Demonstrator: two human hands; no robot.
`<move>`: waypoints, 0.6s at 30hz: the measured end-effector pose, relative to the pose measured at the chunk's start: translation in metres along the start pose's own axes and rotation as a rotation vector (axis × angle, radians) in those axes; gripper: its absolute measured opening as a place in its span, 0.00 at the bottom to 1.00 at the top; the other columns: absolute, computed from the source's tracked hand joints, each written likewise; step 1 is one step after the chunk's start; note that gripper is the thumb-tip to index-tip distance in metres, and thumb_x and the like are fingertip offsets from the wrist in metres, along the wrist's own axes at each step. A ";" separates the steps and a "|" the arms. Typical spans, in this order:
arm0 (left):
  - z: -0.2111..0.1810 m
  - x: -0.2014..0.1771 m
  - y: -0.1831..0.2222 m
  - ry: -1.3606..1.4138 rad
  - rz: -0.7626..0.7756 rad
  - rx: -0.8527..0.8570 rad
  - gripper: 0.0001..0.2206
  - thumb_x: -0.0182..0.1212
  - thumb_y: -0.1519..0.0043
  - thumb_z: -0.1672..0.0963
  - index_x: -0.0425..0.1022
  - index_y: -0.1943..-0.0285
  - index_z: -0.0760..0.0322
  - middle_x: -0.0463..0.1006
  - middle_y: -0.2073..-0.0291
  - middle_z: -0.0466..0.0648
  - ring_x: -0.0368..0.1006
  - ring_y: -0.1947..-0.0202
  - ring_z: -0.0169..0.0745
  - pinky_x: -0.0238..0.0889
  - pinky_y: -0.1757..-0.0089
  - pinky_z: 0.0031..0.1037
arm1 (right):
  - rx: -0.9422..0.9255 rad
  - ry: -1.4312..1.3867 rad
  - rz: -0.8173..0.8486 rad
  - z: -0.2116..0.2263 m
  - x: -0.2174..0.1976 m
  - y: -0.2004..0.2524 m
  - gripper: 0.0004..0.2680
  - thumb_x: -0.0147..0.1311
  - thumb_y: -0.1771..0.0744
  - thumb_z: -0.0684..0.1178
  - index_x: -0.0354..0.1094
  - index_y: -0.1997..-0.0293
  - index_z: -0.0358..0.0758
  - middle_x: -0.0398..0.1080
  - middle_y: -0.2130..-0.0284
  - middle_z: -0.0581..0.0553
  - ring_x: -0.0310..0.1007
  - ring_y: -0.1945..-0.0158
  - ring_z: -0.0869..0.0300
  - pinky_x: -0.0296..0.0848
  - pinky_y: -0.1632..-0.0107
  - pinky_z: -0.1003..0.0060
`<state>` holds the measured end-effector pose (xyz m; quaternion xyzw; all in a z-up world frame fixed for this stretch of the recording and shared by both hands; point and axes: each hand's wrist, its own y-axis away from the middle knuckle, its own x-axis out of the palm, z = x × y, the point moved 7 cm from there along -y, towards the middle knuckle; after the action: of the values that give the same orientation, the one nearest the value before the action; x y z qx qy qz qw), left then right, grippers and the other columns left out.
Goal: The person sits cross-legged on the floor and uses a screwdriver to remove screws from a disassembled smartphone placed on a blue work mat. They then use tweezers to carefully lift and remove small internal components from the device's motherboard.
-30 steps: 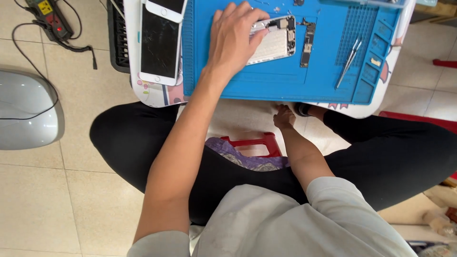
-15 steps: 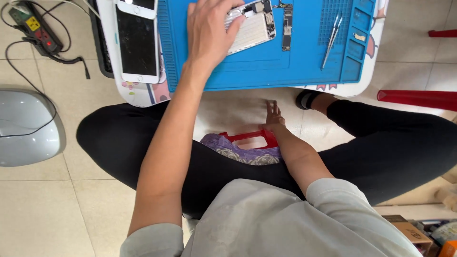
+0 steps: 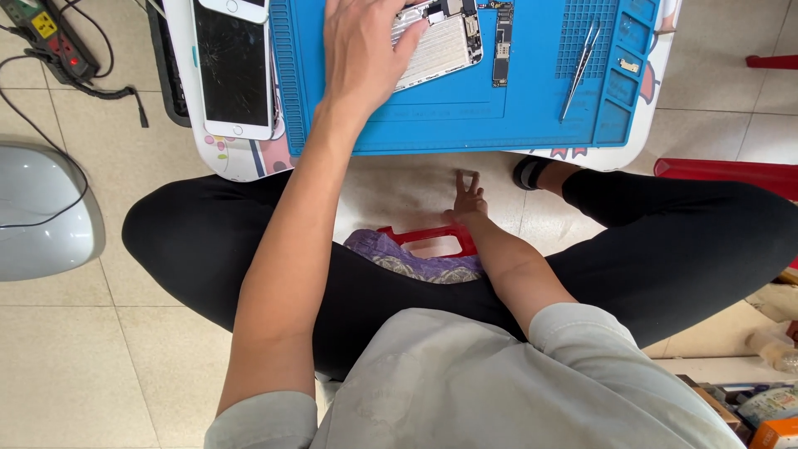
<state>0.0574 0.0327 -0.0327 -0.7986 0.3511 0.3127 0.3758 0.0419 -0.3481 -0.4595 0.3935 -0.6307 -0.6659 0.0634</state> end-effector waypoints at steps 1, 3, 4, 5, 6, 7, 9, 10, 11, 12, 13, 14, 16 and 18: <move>0.000 -0.002 -0.001 0.005 -0.004 0.001 0.11 0.74 0.36 0.55 0.81 0.48 0.56 0.85 0.55 0.46 0.75 0.53 0.54 0.58 0.50 0.42 | 0.015 0.015 0.014 0.002 0.002 -0.003 0.47 0.62 0.33 0.65 0.08 0.19 0.59 0.12 0.20 0.36 0.42 0.21 0.42 0.76 0.43 0.48; 0.000 -0.003 -0.003 0.007 -0.011 0.003 0.11 0.75 0.37 0.55 0.82 0.48 0.57 0.85 0.55 0.46 0.75 0.52 0.52 0.58 0.50 0.41 | 0.027 0.030 0.024 0.005 0.003 -0.007 0.47 0.61 0.33 0.67 0.06 0.20 0.58 0.10 0.21 0.35 0.37 0.19 0.41 0.76 0.41 0.48; 0.001 -0.002 -0.003 0.007 -0.004 -0.009 0.10 0.74 0.37 0.55 0.81 0.49 0.55 0.83 0.54 0.44 0.74 0.52 0.51 0.57 0.54 0.40 | 0.034 0.026 0.010 0.005 0.002 -0.009 0.47 0.61 0.33 0.67 0.07 0.20 0.59 0.11 0.21 0.34 0.41 0.22 0.41 0.76 0.42 0.49; 0.001 -0.001 -0.001 0.009 0.009 -0.024 0.09 0.73 0.36 0.54 0.80 0.50 0.53 0.82 0.54 0.42 0.73 0.53 0.49 0.56 0.58 0.40 | 0.043 0.021 0.002 0.005 0.006 -0.008 0.48 0.61 0.34 0.68 0.07 0.19 0.59 0.12 0.21 0.33 0.45 0.24 0.40 0.76 0.43 0.49; 0.002 0.000 -0.001 0.009 0.012 -0.026 0.09 0.73 0.36 0.54 0.80 0.50 0.53 0.82 0.54 0.42 0.73 0.53 0.49 0.56 0.58 0.40 | 0.042 0.022 0.006 0.007 0.005 -0.007 0.48 0.61 0.34 0.68 0.07 0.19 0.59 0.12 0.21 0.33 0.45 0.24 0.40 0.76 0.43 0.49; 0.002 0.000 -0.001 0.003 0.008 -0.028 0.09 0.73 0.36 0.54 0.81 0.49 0.54 0.83 0.55 0.43 0.74 0.53 0.50 0.57 0.55 0.40 | 0.040 0.015 -0.001 0.008 0.003 -0.006 0.47 0.61 0.33 0.67 0.08 0.19 0.60 0.12 0.21 0.32 0.46 0.24 0.40 0.75 0.43 0.49; 0.003 0.001 -0.001 -0.005 0.002 -0.033 0.10 0.73 0.36 0.54 0.81 0.49 0.55 0.84 0.55 0.44 0.75 0.52 0.50 0.58 0.53 0.40 | 0.036 0.012 -0.008 0.010 -0.002 -0.004 0.46 0.60 0.33 0.66 0.09 0.19 0.62 0.12 0.21 0.32 0.47 0.24 0.40 0.74 0.43 0.49; 0.004 0.001 -0.001 0.000 0.003 -0.035 0.10 0.73 0.36 0.54 0.81 0.49 0.55 0.83 0.55 0.44 0.75 0.52 0.50 0.58 0.54 0.40 | 0.038 0.022 -0.046 0.011 -0.006 -0.003 0.42 0.58 0.32 0.67 0.14 0.19 0.61 0.17 0.21 0.32 0.49 0.25 0.41 0.74 0.43 0.49; 0.004 0.000 -0.001 0.002 0.005 -0.038 0.10 0.73 0.36 0.54 0.81 0.49 0.55 0.83 0.54 0.44 0.74 0.52 0.50 0.58 0.55 0.40 | 0.037 0.032 -0.085 0.013 -0.011 -0.001 0.39 0.55 0.31 0.67 0.19 0.18 0.61 0.23 0.21 0.31 0.51 0.26 0.43 0.73 0.42 0.50; 0.002 -0.001 0.001 -0.002 0.003 -0.041 0.10 0.73 0.36 0.54 0.81 0.49 0.55 0.83 0.54 0.44 0.74 0.52 0.50 0.58 0.55 0.40 | 0.032 0.036 -0.086 0.009 -0.005 -0.005 0.39 0.55 0.31 0.67 0.19 0.18 0.61 0.23 0.21 0.31 0.51 0.26 0.43 0.73 0.42 0.50; 0.001 0.000 0.000 -0.019 0.026 -0.048 0.10 0.72 0.35 0.53 0.81 0.47 0.55 0.81 0.54 0.43 0.73 0.53 0.49 0.58 0.57 0.40 | 0.011 0.106 -0.203 0.008 -0.012 -0.011 0.31 0.52 0.30 0.64 0.34 0.20 0.59 0.38 0.26 0.36 0.54 0.29 0.45 0.74 0.46 0.53; 0.001 0.000 -0.002 -0.036 0.050 -0.055 0.11 0.72 0.35 0.53 0.82 0.45 0.54 0.79 0.55 0.43 0.71 0.53 0.49 0.57 0.59 0.39 | -0.010 0.177 -0.321 0.008 -0.020 -0.017 0.24 0.49 0.29 0.60 0.49 0.23 0.56 0.53 0.31 0.40 0.56 0.33 0.48 0.74 0.50 0.56; 0.004 0.002 -0.001 -0.043 0.057 -0.066 0.11 0.70 0.34 0.52 0.81 0.45 0.54 0.77 0.57 0.42 0.69 0.56 0.46 0.56 0.58 0.38 | -0.024 0.238 -0.351 0.004 -0.026 -0.031 0.18 0.47 0.29 0.57 0.59 0.28 0.60 0.62 0.40 0.44 0.61 0.37 0.50 0.74 0.54 0.59; 0.003 0.006 0.002 -0.044 0.068 -0.080 0.12 0.68 0.33 0.51 0.81 0.44 0.53 0.75 0.60 0.42 0.68 0.58 0.44 0.56 0.58 0.37 | -0.034 0.301 -0.376 -0.001 -0.029 -0.040 0.14 0.46 0.28 0.54 0.69 0.34 0.64 0.70 0.49 0.48 0.65 0.42 0.52 0.74 0.58 0.62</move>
<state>0.0586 0.0325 -0.0397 -0.7935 0.3568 0.3567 0.3404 0.0789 -0.3247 -0.4824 0.5977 -0.5185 -0.6103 0.0381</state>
